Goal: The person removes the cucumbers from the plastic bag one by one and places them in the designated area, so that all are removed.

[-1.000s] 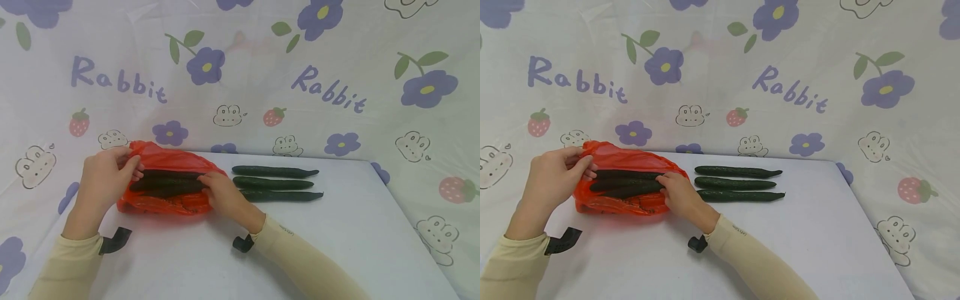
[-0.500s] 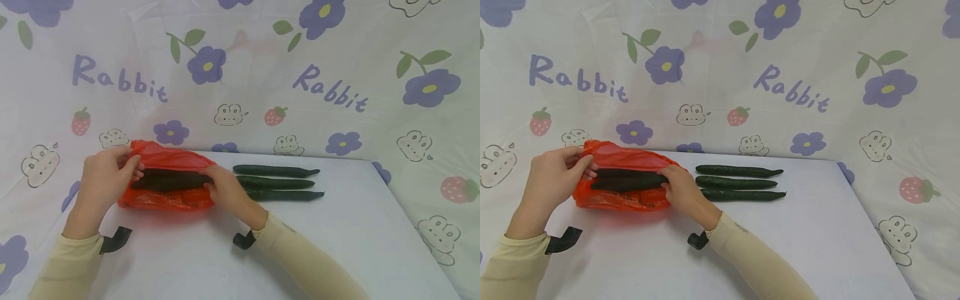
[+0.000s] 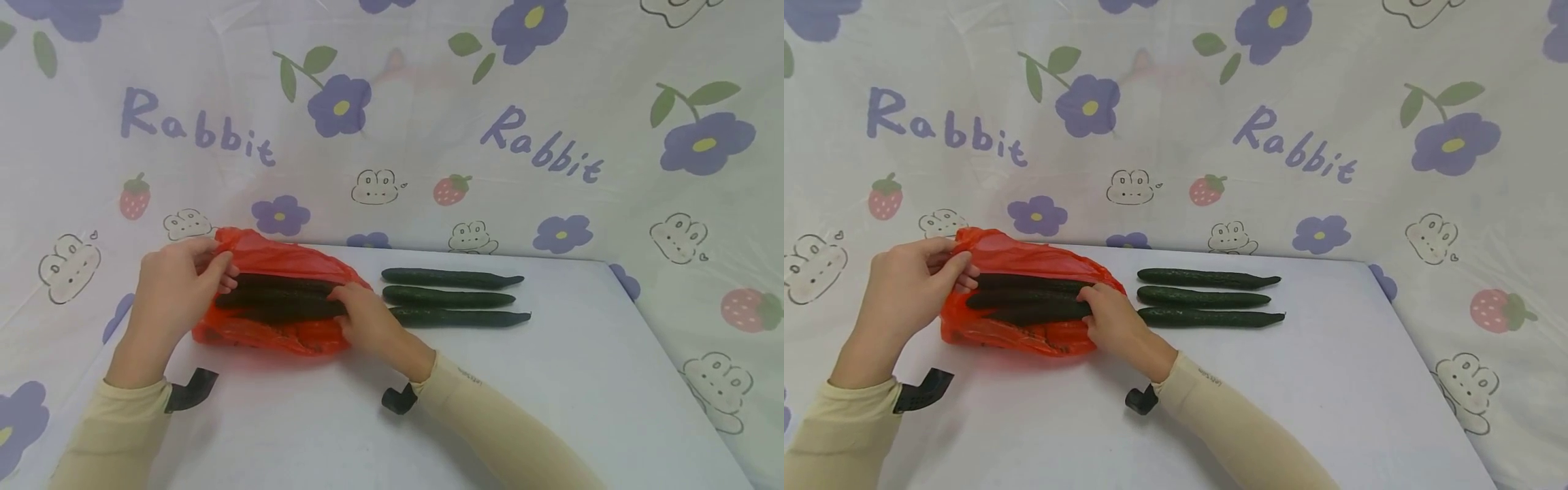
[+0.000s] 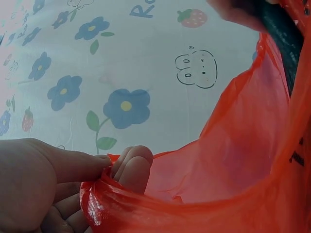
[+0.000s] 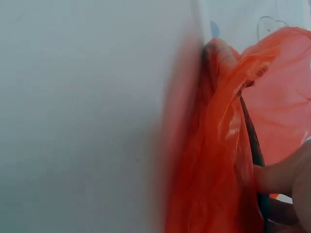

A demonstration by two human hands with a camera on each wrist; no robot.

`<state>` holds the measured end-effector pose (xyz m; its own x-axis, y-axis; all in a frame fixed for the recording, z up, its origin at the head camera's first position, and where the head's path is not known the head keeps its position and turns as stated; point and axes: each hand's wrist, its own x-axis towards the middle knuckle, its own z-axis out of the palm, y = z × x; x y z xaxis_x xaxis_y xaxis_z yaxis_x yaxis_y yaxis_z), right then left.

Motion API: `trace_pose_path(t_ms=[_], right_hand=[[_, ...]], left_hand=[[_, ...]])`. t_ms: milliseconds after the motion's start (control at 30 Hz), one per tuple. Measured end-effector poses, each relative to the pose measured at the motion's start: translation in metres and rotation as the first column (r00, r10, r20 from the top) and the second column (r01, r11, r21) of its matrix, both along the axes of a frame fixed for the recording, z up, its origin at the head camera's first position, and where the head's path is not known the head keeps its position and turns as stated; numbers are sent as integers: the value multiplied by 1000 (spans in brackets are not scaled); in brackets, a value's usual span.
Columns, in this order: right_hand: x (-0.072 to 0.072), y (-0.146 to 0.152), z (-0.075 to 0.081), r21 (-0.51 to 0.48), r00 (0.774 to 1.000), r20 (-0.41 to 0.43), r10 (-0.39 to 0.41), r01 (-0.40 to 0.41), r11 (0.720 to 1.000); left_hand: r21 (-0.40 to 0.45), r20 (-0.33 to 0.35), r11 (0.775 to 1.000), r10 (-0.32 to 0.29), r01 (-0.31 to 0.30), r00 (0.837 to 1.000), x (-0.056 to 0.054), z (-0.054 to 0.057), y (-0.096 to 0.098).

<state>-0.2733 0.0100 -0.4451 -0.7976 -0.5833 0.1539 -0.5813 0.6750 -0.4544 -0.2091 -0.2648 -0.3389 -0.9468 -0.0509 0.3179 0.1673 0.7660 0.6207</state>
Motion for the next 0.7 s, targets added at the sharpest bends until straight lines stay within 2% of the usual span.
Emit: trace_pose_path(t_ms=[167, 267, 467, 600, 700], right_hand=[[-2, -1, -5, 110, 997, 76, 4, -13, 994], [-4, -3, -5, 175, 998, 65, 22, -34, 984], [-4, -8, -1, 320, 993, -98, 69, -35, 947], [-3, -11, 3, 411, 970, -224, 95, 5, 912], [-1, -13, 7, 445, 954, -279, 108, 29, 895]], left_hand=[[-7, 15, 1000, 4, -4, 1000, 1, 0, 1], [-2, 16, 1000, 2, -2, 1000, 1, 0, 2], [-15, 18, 1000, 8, -8, 1000, 1, 1, 3], [-12, 26, 1000, 6, -6, 1000, 1, 1, 3], [-12, 27, 1000, 6, -5, 1000, 1, 0, 3]])
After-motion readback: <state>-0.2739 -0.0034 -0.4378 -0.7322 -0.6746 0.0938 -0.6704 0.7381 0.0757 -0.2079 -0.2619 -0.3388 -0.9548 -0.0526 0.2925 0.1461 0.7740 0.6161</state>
